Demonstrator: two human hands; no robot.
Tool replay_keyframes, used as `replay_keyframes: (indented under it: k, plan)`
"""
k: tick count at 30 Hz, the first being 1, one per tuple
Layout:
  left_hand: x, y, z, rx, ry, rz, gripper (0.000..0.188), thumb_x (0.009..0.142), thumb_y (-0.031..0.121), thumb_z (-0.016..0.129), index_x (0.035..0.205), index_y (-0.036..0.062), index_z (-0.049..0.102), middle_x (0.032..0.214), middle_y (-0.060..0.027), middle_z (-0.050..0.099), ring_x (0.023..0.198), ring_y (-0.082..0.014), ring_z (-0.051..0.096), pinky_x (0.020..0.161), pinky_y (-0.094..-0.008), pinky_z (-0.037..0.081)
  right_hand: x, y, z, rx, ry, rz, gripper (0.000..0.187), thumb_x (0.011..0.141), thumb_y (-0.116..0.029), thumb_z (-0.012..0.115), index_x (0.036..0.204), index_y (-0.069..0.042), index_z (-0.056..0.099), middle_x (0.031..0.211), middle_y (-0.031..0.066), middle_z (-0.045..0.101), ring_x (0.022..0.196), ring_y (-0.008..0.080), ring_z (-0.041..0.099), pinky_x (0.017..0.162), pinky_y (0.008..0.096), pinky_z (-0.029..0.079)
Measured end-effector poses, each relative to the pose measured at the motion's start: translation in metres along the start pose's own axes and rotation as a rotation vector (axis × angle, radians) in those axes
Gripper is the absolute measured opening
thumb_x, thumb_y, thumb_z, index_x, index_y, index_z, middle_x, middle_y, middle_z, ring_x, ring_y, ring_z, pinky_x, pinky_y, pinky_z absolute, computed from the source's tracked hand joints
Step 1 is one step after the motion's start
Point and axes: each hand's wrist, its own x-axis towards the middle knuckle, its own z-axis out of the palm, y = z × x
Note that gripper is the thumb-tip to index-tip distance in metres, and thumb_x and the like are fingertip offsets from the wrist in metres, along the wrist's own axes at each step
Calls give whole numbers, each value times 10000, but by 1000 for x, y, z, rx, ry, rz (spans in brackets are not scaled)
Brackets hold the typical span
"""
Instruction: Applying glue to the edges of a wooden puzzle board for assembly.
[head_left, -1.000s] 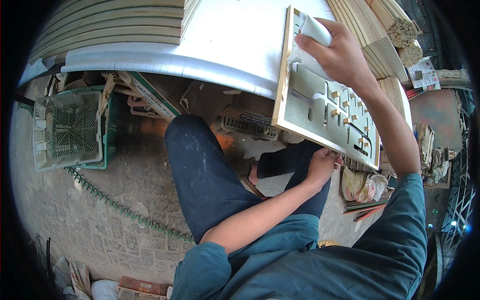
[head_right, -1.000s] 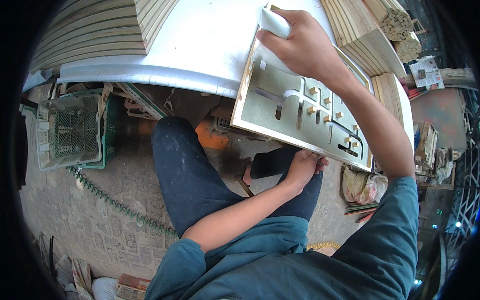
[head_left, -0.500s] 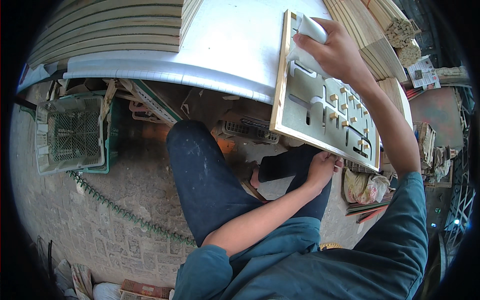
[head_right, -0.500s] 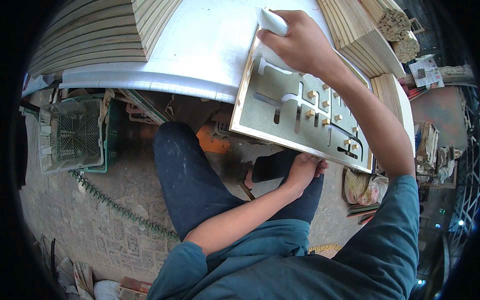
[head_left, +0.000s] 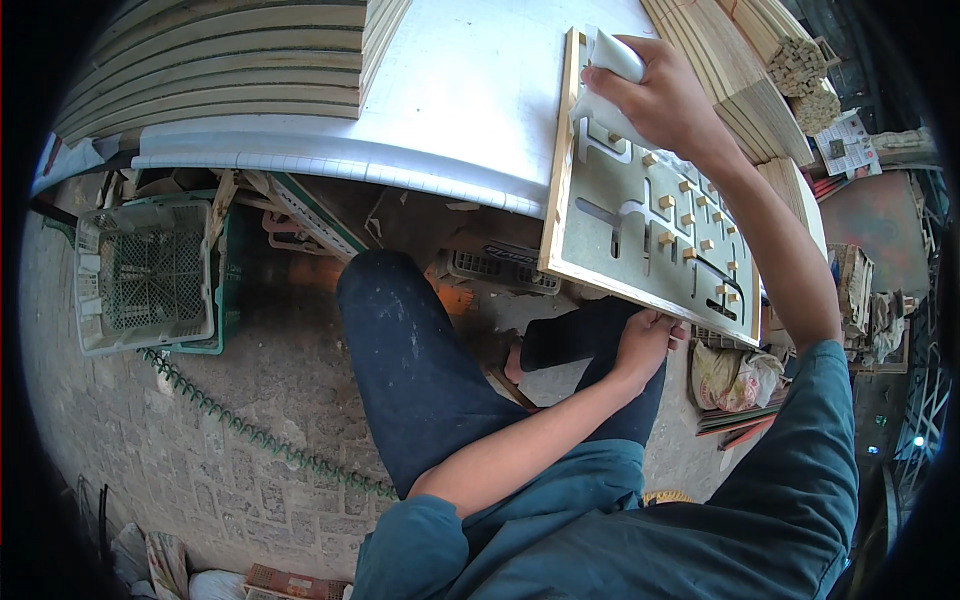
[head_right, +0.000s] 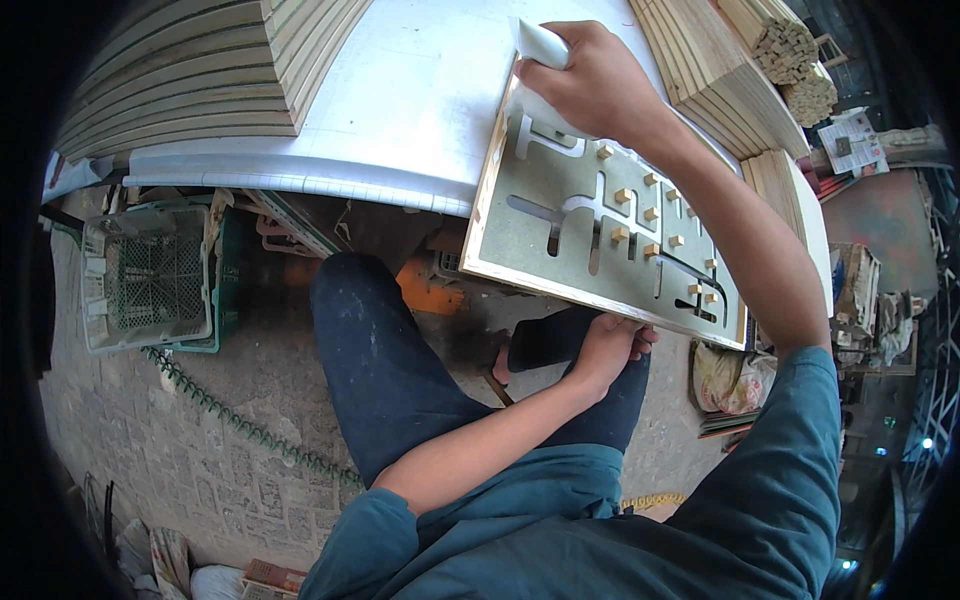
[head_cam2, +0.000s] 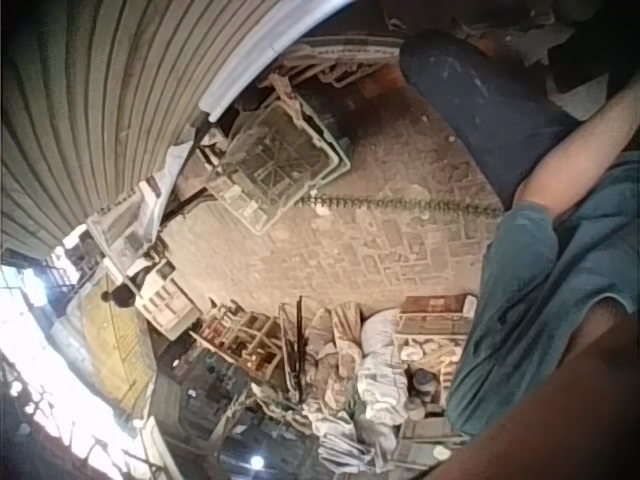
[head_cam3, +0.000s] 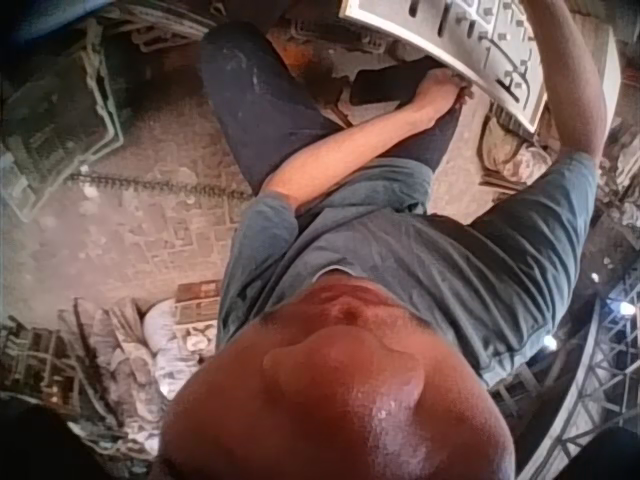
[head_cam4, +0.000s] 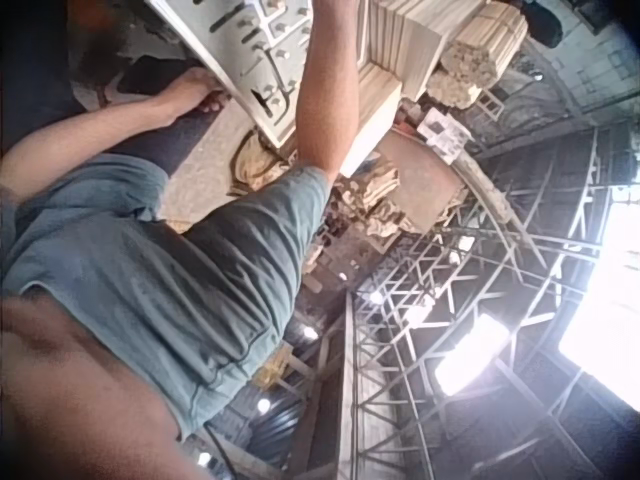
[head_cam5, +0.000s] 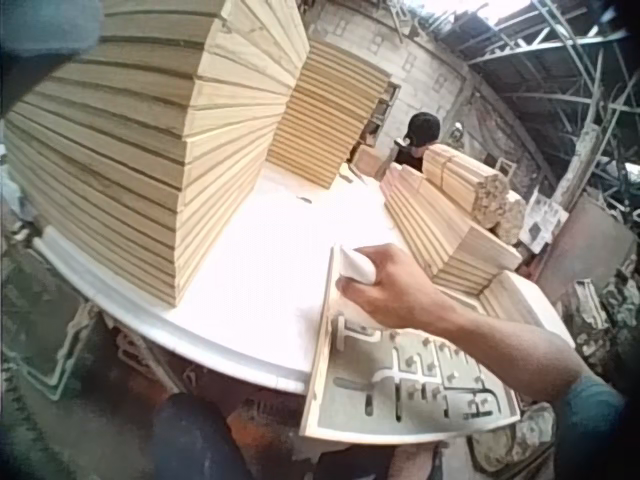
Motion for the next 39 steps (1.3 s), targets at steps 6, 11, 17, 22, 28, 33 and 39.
replay_keyframes:
  k: [6,11,17,22,28,33,39]
  plan:
    - [0,-1,0,-4,7,-4,241,947,199,414,888,50,595,783,-30,627,663,-83,549,630,-236,443,3,5,1,1,4,9,401,804,-269,638,1081,21,644,918,214,662,737,272,671,708,326,534]
    - [1,-2,1,-13,6,1,242,946,205,420,883,52,596,781,-28,629,663,-82,550,629,-236,444,6,9,1,-9,17,8,401,803,-277,637,1078,14,649,920,212,662,734,280,671,703,334,536]
    - [2,-2,1,-41,36,0,203,910,169,492,873,13,616,750,-49,636,644,-94,556,625,-243,450,12,15,4,-19,25,11,413,802,-293,642,1078,14,648,926,219,659,735,296,670,690,340,540]
    - [2,-1,0,-57,34,-6,199,905,170,499,874,11,616,746,-49,632,652,-94,561,625,-240,449,18,18,4,16,31,58,431,800,-289,648,1096,24,634,925,217,659,741,292,671,694,335,541]
    - [0,0,0,-15,11,9,264,946,223,421,853,49,596,771,-28,623,661,-85,552,632,-238,448,21,18,3,-21,32,64,430,804,-285,641,1095,30,630,904,212,660,734,269,670,690,323,535]
    - [0,-1,2,-17,14,19,260,945,226,425,862,50,597,772,-27,623,661,-81,552,627,-235,446,25,23,2,-18,50,55,431,802,-299,641,1067,40,633,865,201,660,698,255,666,648,335,537]
    - [2,-4,-1,-25,15,30,262,947,228,421,878,47,598,773,-25,623,660,-79,551,624,-234,444,32,26,5,-20,53,35,446,806,-325,645,1053,46,630,848,195,659,676,249,663,605,338,539]
